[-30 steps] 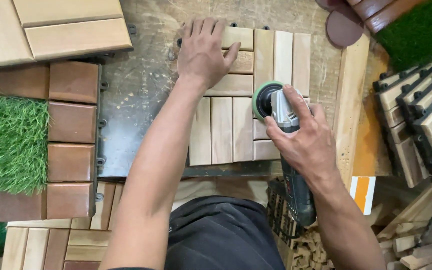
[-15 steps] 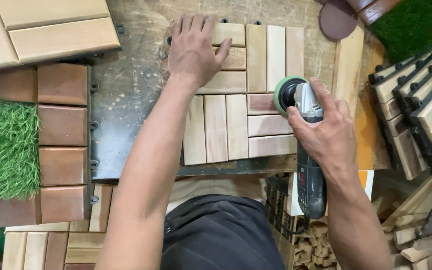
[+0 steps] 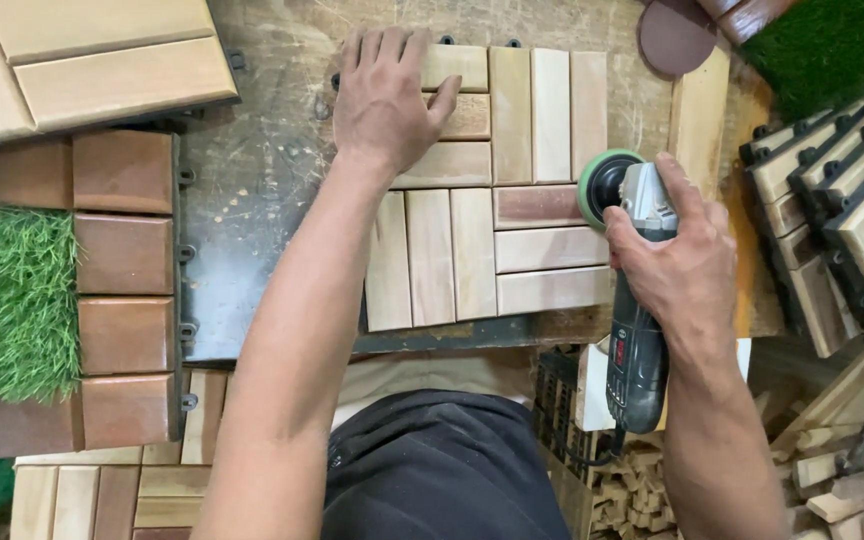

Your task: Sanding the surface of interlocking wooden deck tiles using an orbital sander to achieve a smooth finish.

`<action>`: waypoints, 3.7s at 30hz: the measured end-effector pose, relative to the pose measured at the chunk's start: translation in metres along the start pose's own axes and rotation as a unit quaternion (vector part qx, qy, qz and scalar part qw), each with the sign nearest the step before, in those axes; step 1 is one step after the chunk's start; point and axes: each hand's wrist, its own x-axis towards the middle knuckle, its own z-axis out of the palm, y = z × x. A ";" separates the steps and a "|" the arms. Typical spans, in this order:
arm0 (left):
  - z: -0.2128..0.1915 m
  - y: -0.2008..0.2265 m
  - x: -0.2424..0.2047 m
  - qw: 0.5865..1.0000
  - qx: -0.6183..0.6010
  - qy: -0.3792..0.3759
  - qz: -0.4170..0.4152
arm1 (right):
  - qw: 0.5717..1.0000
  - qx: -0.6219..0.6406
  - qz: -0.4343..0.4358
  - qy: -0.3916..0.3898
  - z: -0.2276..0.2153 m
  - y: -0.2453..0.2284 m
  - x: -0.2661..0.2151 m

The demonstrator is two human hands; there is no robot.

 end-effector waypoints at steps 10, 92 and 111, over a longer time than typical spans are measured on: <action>0.002 -0.001 -0.001 1.000 0.002 0.001 -0.004 | 0.999 -0.001 0.041 -0.001 -0.004 0.001 -0.002; 0.002 -0.002 0.000 1.000 0.007 0.002 -0.001 | 1.000 -0.007 0.019 0.014 0.002 0.006 -0.016; 0.000 -0.001 -0.001 1.000 0.019 0.003 -0.001 | 0.999 -0.018 0.004 0.026 0.014 0.027 -0.050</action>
